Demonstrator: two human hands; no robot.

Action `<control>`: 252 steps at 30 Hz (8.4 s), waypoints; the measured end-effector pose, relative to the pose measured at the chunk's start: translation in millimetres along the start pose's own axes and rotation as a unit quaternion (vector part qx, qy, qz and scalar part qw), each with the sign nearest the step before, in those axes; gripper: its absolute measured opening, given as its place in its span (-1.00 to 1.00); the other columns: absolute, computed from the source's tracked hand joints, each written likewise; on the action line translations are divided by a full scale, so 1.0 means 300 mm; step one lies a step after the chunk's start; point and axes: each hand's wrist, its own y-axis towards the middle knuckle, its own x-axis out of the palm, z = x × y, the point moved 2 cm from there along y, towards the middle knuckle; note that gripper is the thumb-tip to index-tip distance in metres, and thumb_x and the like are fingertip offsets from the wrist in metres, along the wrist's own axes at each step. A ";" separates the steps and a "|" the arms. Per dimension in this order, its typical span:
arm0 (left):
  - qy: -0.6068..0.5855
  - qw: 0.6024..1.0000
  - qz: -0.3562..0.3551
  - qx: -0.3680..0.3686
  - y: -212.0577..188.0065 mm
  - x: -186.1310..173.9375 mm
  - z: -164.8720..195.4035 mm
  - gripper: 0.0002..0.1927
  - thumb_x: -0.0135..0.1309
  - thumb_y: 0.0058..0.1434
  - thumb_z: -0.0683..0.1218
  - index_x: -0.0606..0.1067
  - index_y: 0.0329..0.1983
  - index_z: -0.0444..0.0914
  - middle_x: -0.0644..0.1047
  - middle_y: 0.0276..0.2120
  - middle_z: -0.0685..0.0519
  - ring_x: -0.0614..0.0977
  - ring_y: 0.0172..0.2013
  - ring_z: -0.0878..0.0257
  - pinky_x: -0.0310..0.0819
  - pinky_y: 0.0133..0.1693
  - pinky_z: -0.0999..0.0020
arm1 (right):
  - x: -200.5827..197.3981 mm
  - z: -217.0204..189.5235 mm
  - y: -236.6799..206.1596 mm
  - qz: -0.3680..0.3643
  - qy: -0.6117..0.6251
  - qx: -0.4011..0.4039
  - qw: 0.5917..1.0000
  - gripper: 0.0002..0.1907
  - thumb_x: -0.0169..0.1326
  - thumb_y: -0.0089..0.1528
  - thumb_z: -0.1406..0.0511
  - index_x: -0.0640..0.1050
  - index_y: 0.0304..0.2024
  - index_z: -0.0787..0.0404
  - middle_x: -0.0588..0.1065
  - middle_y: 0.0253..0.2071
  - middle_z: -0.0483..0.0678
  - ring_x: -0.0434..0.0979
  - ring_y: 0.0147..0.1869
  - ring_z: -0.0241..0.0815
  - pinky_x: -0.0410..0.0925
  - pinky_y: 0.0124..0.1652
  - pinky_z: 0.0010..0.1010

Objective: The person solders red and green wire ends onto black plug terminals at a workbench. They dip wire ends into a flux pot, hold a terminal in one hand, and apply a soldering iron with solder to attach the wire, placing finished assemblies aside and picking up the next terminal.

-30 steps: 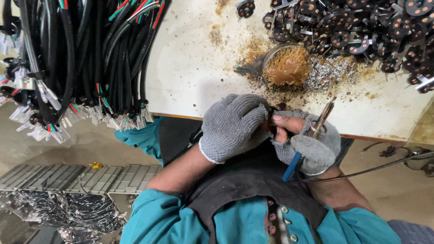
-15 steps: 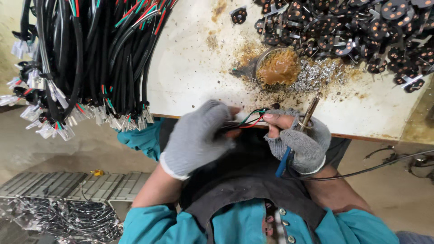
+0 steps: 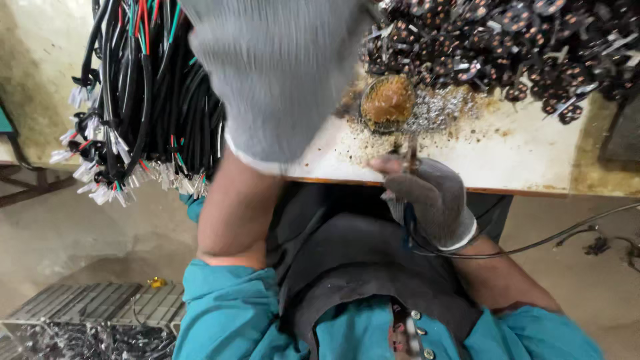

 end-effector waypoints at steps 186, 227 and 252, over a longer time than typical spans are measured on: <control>-0.231 0.967 -0.106 -0.009 -0.589 0.412 -0.086 -0.58 0.39 -0.08 0.03 0.47 -0.21 -0.12 0.57 -0.25 0.07 0.63 -0.31 0.06 0.46 -0.32 0.14 | 0.004 0.001 -0.076 0.015 0.185 -0.040 0.982 -0.86 0.22 0.26 0.38 0.56 -0.13 0.14 0.62 -0.20 -0.01 0.61 -0.24 -0.29 0.52 -0.18 -0.46; -0.247 0.963 -0.099 -0.029 -0.589 0.409 -0.101 -0.63 0.38 -0.01 0.03 0.50 -0.18 -0.08 0.56 -0.26 0.08 0.62 -0.30 0.03 0.44 -0.30 0.09 | -0.017 -0.107 0.033 0.060 -0.011 -0.108 0.992 -0.82 0.38 0.21 0.35 0.59 -0.25 0.14 0.60 -0.28 -0.01 0.65 -0.23 -0.14 0.49 -0.19 -0.40; -0.245 0.962 -0.120 -0.011 -0.579 0.398 -0.101 -0.60 0.36 -0.02 0.06 0.54 -0.11 -0.06 0.60 -0.19 0.09 0.65 -0.26 0.06 0.45 -0.28 0.14 | -0.015 -0.093 0.014 0.066 -0.220 -0.110 0.967 -0.80 0.41 0.11 0.30 0.67 -0.25 0.15 0.62 -0.35 -0.01 0.61 -0.30 -0.05 0.42 -0.27 -0.29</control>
